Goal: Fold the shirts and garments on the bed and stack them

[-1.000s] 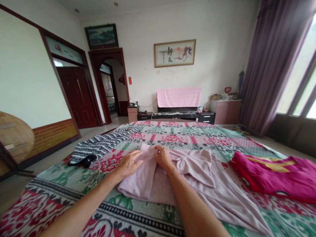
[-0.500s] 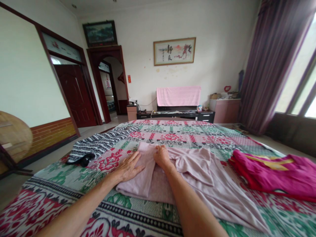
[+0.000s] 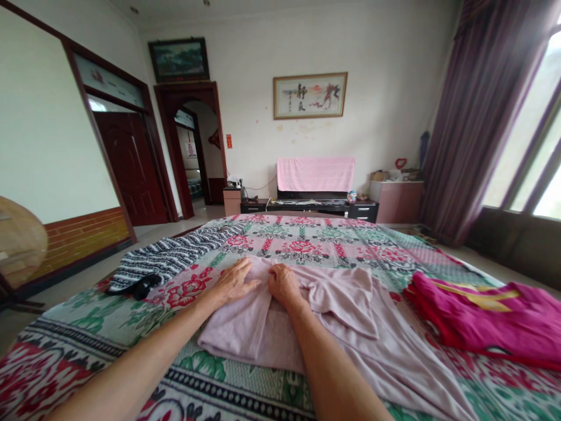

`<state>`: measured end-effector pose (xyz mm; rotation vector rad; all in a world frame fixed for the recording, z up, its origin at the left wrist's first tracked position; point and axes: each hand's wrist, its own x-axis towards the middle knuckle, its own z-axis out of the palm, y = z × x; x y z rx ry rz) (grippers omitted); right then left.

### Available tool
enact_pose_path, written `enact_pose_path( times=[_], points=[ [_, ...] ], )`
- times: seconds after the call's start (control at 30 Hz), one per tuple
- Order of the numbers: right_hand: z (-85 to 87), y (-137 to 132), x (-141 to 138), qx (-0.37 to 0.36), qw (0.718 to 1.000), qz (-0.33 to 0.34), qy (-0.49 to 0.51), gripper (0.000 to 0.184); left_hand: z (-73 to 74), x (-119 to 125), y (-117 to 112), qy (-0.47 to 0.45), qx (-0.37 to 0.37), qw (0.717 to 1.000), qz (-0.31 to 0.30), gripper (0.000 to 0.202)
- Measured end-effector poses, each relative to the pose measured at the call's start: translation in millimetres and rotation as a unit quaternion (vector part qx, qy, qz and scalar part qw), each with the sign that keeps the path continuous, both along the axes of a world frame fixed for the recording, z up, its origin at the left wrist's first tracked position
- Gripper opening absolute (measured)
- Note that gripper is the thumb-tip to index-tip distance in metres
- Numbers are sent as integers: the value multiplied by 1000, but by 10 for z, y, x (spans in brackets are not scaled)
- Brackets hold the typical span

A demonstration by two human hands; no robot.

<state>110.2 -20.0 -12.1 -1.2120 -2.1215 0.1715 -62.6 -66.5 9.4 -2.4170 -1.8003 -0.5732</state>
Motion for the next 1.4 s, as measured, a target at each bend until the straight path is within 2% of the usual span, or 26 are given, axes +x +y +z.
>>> enact_pose_path(
  times=[0.2,0.4,0.6,0.73,0.87,1.07,1.4],
  points=[
    [-12,19,0,4,1000,1,2,29,-152,-19,40,-21,-74,997,30,75],
    [9,-22,-5,1,1000,-3,-15,29,-162,-35,79,-14,-111,993,35,84],
    [224,58,-111,-31,997,-64,-34,34,-118,-11,58,-10,-143,989,40,88],
    [336,220,-229,-10,998,-42,-41,40,-99,9,41,-13,-150,988,43,89],
    [261,332,-255,-43,996,-51,-67,34,-89,18,38,-13,-134,990,36,86],
    [127,359,-220,-38,994,-69,-74,30,-91,18,47,5,-139,989,41,88],
    [236,379,-274,-49,988,-73,-124,30,-106,14,54,0,-134,990,42,87]
  ],
)
